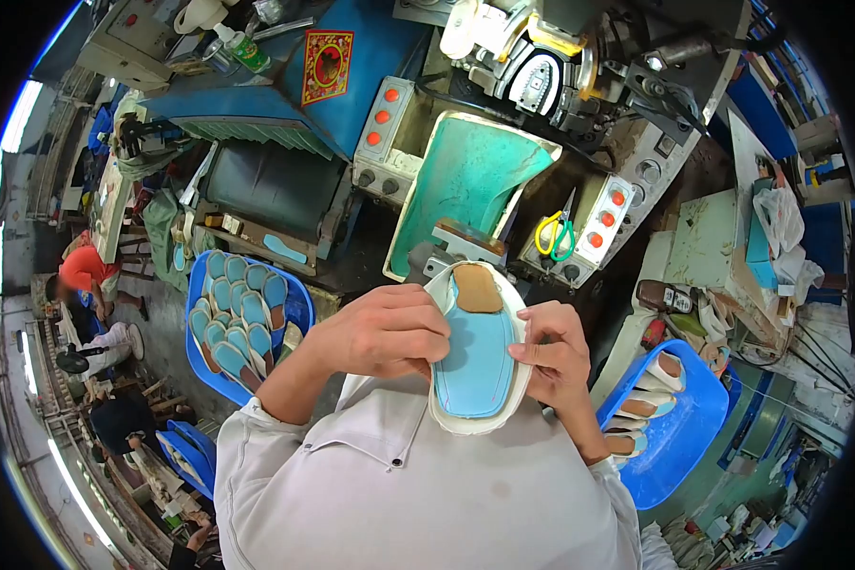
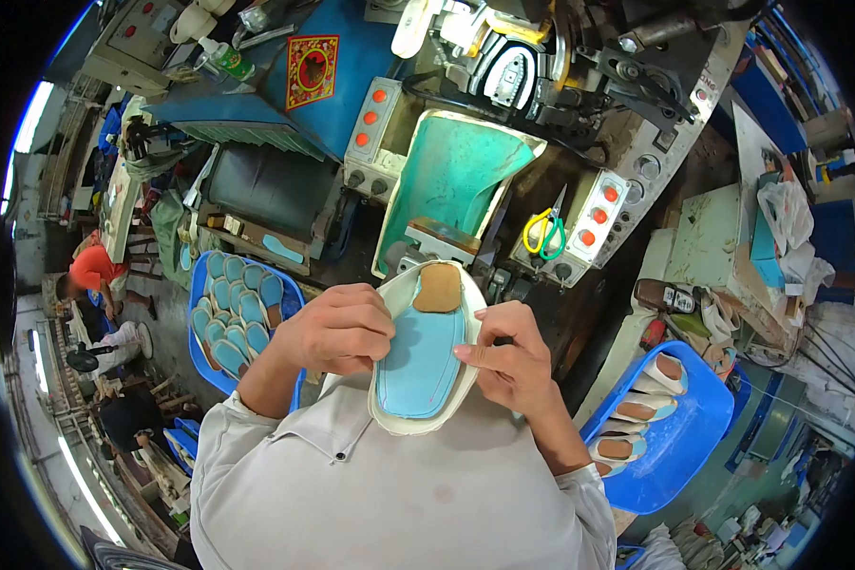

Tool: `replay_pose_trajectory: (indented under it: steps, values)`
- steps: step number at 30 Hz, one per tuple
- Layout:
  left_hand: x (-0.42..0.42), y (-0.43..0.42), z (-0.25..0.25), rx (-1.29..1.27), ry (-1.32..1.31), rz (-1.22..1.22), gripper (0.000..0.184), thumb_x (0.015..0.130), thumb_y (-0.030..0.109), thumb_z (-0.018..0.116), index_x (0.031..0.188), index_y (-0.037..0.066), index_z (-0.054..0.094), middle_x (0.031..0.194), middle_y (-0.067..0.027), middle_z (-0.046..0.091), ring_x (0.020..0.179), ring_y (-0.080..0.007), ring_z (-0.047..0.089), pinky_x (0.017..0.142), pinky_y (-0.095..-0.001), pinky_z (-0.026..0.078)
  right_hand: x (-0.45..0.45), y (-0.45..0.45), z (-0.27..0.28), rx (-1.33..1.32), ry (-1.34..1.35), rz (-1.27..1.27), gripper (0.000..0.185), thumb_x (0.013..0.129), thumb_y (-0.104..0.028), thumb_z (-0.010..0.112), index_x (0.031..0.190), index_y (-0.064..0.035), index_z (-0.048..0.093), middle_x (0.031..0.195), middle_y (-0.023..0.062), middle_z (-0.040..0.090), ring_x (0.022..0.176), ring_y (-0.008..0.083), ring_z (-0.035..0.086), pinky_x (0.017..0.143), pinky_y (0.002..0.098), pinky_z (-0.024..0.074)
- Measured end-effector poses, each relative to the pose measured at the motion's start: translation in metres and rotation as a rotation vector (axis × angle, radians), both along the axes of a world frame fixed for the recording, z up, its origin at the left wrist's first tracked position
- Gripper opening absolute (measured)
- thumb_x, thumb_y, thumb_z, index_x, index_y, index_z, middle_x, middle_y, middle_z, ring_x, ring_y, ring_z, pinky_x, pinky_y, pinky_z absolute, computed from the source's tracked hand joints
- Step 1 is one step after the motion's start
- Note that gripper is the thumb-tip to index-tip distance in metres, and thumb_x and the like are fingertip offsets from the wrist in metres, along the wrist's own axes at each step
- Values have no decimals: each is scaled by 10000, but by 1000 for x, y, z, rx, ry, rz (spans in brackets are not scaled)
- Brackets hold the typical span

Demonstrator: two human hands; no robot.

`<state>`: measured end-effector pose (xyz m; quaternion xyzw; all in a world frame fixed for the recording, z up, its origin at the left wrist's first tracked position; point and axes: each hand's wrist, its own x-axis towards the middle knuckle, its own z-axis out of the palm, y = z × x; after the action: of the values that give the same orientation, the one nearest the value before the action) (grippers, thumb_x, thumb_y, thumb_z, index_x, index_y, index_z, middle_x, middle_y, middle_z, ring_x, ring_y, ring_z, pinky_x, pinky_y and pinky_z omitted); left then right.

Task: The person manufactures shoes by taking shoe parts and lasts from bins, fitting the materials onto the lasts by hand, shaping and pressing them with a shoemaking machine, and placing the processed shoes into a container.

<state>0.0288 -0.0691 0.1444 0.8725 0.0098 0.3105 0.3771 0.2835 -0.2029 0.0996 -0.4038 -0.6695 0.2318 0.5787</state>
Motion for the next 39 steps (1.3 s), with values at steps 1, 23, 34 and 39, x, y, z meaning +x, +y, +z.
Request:
replay_pose_trajectory:
  steps: [1,23,34,39]
  values:
    - [-1,-2,-4,-19,-37,51,321,651,-90,781,899,59,642,936,-69,671,776,-268,655,688,-383,544,-3,1,0,6,12,-23,447,658,134,697,1051,-77,740,978,82,585,867,259,578,870,448,555]
    - [-12,-19,-13,-166,-168,121,244,827,70,871,959,55,666,1054,-105,696,951,-311,725,968,-524,605,-11,6,48,-434,-368,-21,758,653,-38,894,1386,-73,705,1338,117,615,1034,280,595,822,355,549]
    - [-24,-14,-13,-26,-148,232,226,823,-21,812,968,41,650,938,-95,680,829,-265,694,799,-449,620,-17,6,25,-223,-319,13,711,622,-42,814,1326,-126,768,1369,96,686,998,242,611,852,341,489]
    - [-22,-26,-9,-97,-67,267,244,794,-12,814,935,63,630,904,-61,659,772,-270,637,802,-463,587,-22,3,24,-210,-279,-51,597,646,-87,811,1241,-133,815,1323,89,724,958,231,599,855,331,475]
